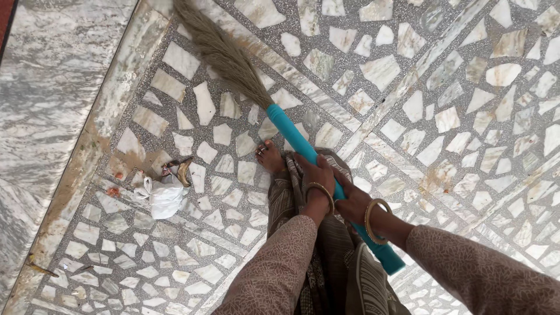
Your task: The person sweeps a stone-tiled floor using a hand broom, moving debris towards the edge of the area.
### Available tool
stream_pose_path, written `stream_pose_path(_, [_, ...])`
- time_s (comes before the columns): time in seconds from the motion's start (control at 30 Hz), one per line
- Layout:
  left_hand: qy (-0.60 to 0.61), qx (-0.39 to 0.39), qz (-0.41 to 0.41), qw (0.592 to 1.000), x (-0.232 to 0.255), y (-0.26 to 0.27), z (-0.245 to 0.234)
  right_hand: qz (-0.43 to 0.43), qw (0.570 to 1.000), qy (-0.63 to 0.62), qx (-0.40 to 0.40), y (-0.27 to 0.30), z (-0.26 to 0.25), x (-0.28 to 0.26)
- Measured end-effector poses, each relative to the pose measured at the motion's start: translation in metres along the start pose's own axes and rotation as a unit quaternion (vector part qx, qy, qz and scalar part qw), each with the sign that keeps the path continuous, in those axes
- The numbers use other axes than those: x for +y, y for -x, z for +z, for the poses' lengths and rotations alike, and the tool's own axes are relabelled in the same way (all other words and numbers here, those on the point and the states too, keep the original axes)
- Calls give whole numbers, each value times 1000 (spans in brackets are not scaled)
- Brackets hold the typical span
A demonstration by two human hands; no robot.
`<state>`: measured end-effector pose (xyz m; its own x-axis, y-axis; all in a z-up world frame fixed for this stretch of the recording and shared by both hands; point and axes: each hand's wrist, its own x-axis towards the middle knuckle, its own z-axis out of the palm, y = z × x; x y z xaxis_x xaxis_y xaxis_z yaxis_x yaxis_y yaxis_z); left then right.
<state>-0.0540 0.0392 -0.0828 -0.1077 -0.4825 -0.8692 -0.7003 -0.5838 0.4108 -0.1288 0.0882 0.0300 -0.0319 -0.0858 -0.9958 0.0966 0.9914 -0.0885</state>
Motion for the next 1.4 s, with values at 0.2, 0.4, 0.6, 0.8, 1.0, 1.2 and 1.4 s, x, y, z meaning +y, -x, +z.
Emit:
stream_pose_path(0.2, [-38, -59, -30, 997, 9, 82, -7, 66, 995, -69, 9, 38, 16, 51])
stream_pose_path(0.4, [12, 57, -24, 998, -46, 63, -39, -470, 880, -7, 69, 8, 52, 72])
stream_pose_path(0.6, [-101, 72, 22, 992, -92, -8, -55, -117, 988, -84, -55, -18, 81, 41])
stream_pose_path(0.8, [-228, -83, -31, 970, -49, 31, -9, -59, 952, -301, 17, -37, 105, 109])
stream_pose_path(1.0, [-309, -169, 80, 932, -77, 46, 27, -111, 865, -482, 86, -55, 146, 166])
stream_pose_path(1.2, [-339, -190, 105, 915, -69, 64, -5, -202, 779, -594, -4, -42, 170, 156])
stream_pose_path(1.4, [-326, -131, 69, 934, -77, 25, -6, -229, 831, -506, 35, -71, 161, 150])
